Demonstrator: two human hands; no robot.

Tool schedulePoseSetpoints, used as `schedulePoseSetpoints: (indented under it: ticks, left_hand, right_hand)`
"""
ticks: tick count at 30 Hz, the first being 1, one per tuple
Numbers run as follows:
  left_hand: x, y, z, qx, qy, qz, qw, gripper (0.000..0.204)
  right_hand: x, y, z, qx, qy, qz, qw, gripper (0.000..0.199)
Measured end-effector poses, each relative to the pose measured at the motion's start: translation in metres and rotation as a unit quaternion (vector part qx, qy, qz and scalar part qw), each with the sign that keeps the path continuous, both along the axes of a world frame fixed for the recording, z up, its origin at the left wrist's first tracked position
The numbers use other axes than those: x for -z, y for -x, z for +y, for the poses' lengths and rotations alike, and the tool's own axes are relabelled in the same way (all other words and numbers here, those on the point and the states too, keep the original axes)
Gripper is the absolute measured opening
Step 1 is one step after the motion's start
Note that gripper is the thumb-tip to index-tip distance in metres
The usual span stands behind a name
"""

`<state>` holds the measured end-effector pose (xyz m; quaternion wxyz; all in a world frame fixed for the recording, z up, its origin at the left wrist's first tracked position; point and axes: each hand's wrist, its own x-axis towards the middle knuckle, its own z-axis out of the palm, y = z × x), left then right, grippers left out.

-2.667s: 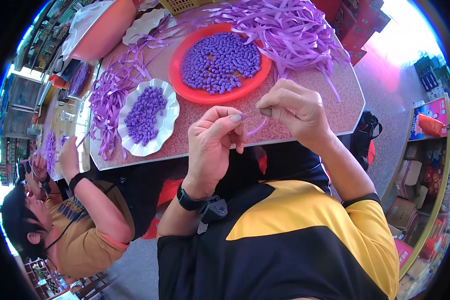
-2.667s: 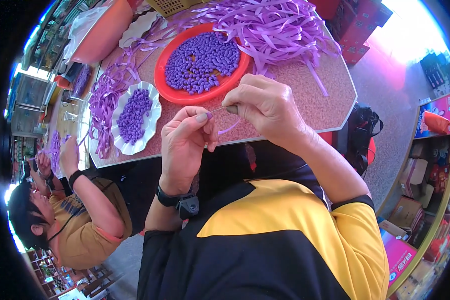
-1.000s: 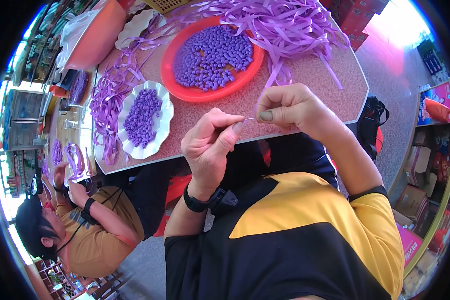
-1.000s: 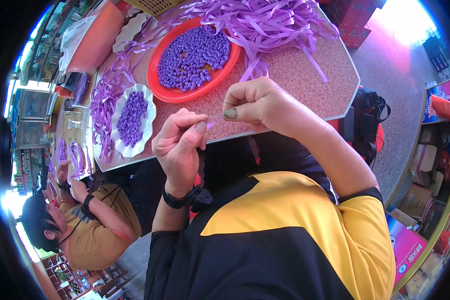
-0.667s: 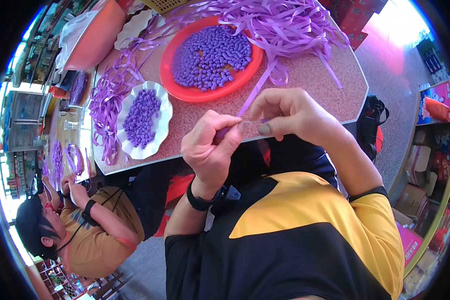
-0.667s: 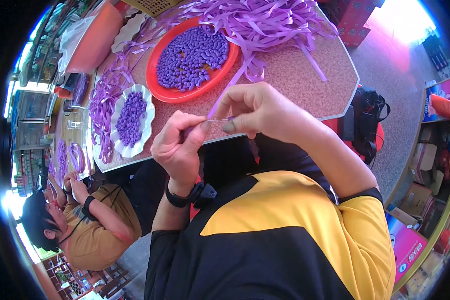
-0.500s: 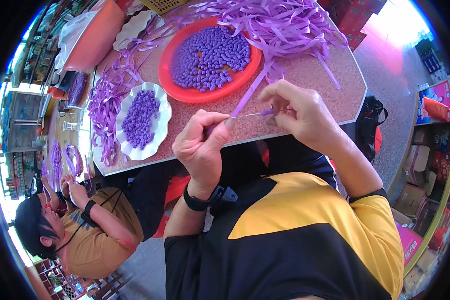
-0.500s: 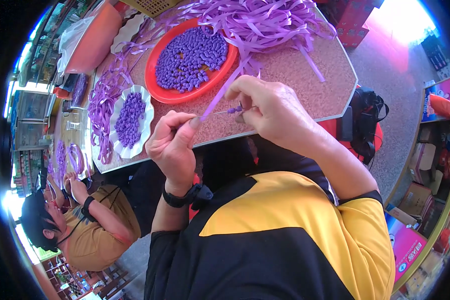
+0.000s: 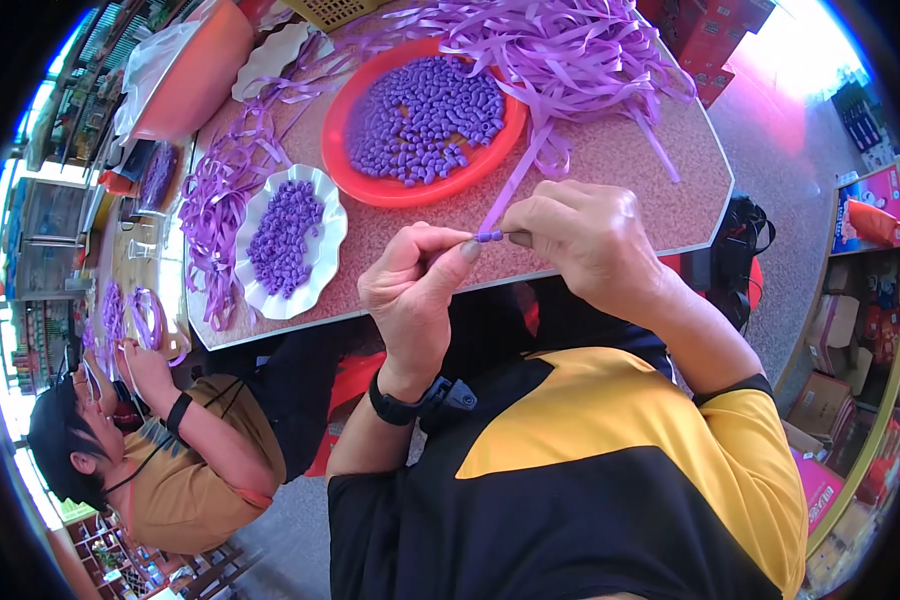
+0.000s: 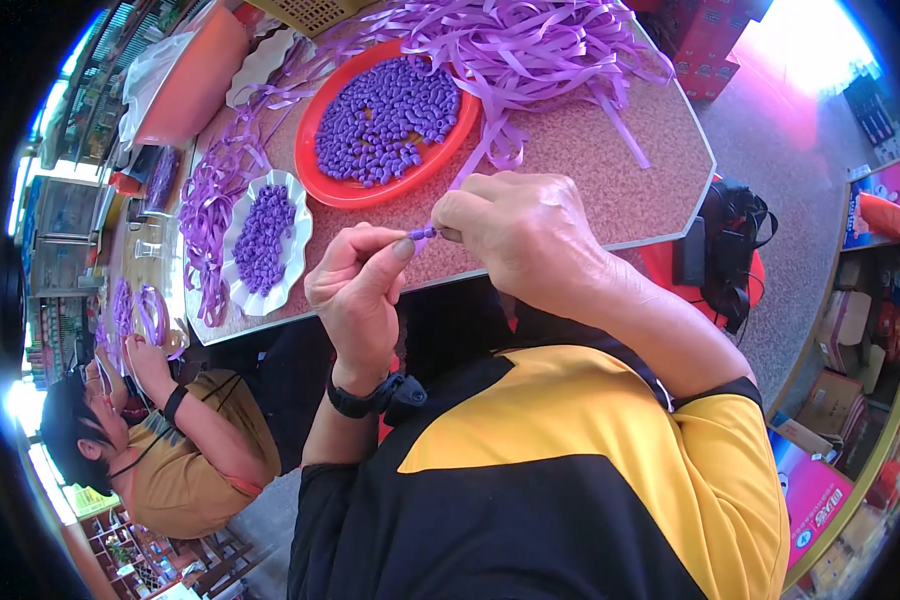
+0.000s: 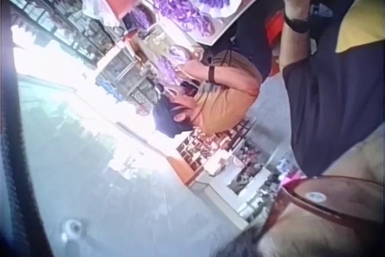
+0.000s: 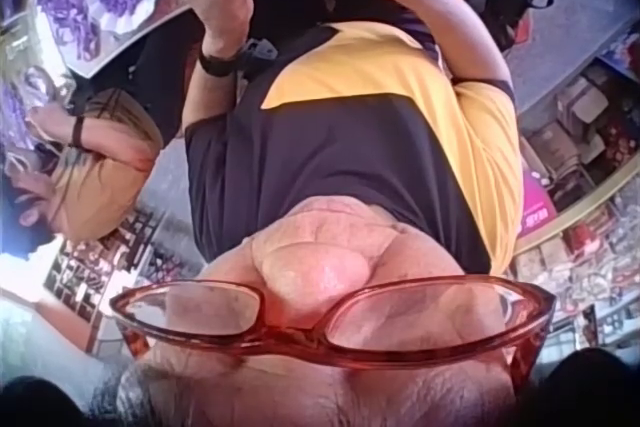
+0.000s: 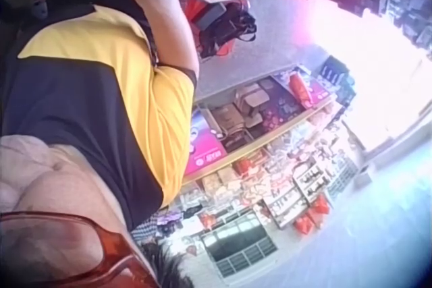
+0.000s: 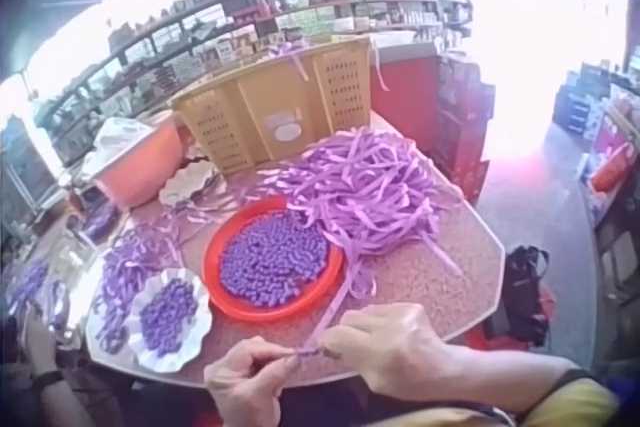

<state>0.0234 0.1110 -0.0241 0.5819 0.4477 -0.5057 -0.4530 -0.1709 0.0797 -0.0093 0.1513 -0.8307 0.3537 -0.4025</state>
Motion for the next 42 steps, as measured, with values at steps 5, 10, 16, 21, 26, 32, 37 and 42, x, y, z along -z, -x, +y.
schedulePoseSetpoints:
  ticks: [5, 10, 16, 21, 26, 32, 37, 42]
  left_hand:
    - [-0.008, 0.005, -0.004, 0.035, -0.063, -0.006, 0.997, 0.01]
    - [0.004, 0.0, -0.012, 0.059, 0.014, -0.106, 0.993, 0.016]
    - [0.0, 0.007, -0.01, 0.074, -0.04, -0.097, 0.992, 0.012]
    - [0.003, 0.01, -0.017, 0.093, 0.01, -0.086, 0.992, 0.016]
    - [-0.014, 0.025, -0.014, 0.089, -0.042, -0.08, 0.992, 0.023]
    - [-0.008, 0.028, -0.017, 0.104, 0.051, -0.177, 0.977, 0.029]
    - [-0.004, 0.027, -0.013, 0.094, 0.059, -0.13, 0.985, 0.019]
    - [-0.005, 0.02, -0.014, 0.099, 0.025, -0.099, 0.99, 0.01]
  right_hand:
    - [-0.001, 0.005, 0.001, 0.014, -0.039, 0.001, 0.999, 0.023]
    - [-0.003, 0.009, 0.003, -0.003, -0.062, 0.0, 0.998, 0.02]
    - [0.004, 0.016, 0.004, -0.006, -0.107, -0.056, 0.993, 0.017]
    - [-0.002, 0.025, 0.002, -0.006, -0.105, -0.067, 0.992, 0.017]
    - [-0.007, 0.038, 0.002, -0.008, -0.097, -0.066, 0.993, 0.018]
    - [-0.008, 0.041, 0.005, 0.0, -0.082, -0.037, 0.996, 0.012]
    - [-0.006, 0.039, 0.011, 0.004, -0.088, -0.053, 0.995, 0.011]
    - [-0.005, 0.05, 0.01, -0.003, -0.115, -0.057, 0.992, 0.016]
